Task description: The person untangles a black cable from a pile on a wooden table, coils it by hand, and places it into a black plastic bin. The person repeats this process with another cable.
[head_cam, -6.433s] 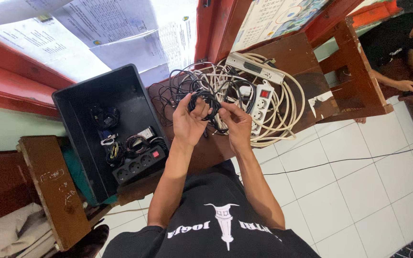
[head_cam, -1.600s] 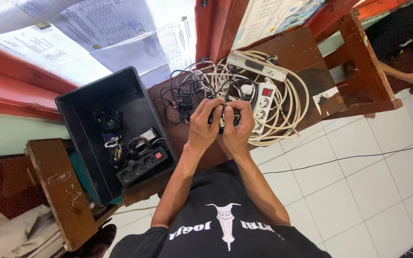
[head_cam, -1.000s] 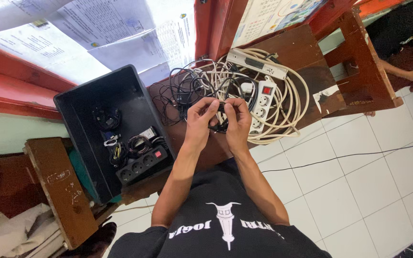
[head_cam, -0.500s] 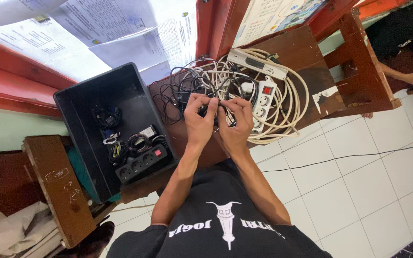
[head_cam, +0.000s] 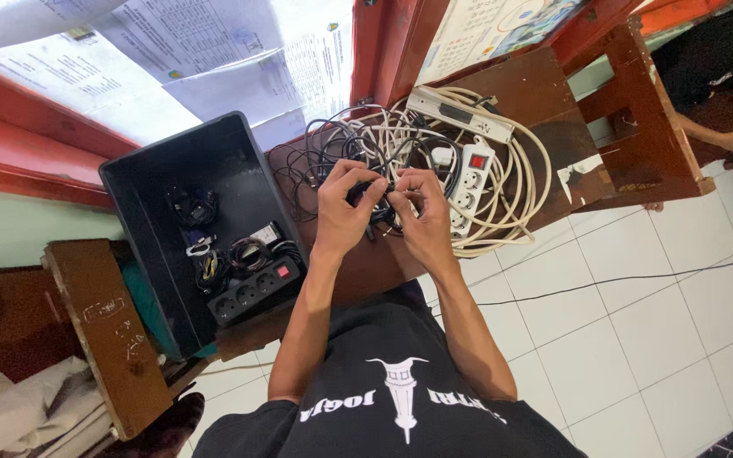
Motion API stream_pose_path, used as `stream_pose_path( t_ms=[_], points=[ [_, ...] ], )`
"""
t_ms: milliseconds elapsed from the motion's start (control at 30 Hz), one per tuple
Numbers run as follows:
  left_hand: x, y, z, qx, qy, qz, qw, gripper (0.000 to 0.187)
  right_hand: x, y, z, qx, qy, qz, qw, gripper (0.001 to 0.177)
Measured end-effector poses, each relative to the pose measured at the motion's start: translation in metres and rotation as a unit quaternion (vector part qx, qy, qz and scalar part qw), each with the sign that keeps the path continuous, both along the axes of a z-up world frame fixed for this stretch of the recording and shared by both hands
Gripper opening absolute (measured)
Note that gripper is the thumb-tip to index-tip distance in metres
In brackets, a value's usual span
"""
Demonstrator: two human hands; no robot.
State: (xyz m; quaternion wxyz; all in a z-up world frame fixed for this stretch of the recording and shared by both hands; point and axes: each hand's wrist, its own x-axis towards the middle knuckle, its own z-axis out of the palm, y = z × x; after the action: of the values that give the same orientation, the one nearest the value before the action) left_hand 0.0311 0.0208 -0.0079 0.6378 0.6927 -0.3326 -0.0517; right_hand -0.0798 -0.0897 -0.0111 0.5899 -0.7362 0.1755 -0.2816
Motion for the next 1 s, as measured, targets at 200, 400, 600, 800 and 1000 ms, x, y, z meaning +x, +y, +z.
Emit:
stream_pose_path(
  t_ms=[200,400,600,800,1000],
  points=[
    [0.004,0.006,-0.01,0.051,0.073,-0.064,0.994,0.02,0.0,0.0,-0.012,0.057,-0.006,-0.011,0.998,0.012],
    [0.006,0.008,-0.024,-0.078,0.282,-0.149,0.945,0.028,0.003,-0.007,-0.016,0.146,-0.035,-0.065,0.987,0.014],
    [-0.001,0.0,-0.023,-0.139,0.354,-0.114,0.918,0.03,0.001,-0.002,-0.012,0.006,0.037,-0.095,0.995,0.008],
    [0.001,0.006,-0.021,-0.183,0.407,-0.156,0.881,0.039,-0.001,-0.004,-0.019,0.118,-0.011,-0.072,0.99,0.014],
    [0.007,0.006,-0.033,-0.077,0.392,-0.217,0.89,0.041,-0.004,-0.006,-0.027,0.133,-0.063,-0.055,0.988,0.017]
  ],
)
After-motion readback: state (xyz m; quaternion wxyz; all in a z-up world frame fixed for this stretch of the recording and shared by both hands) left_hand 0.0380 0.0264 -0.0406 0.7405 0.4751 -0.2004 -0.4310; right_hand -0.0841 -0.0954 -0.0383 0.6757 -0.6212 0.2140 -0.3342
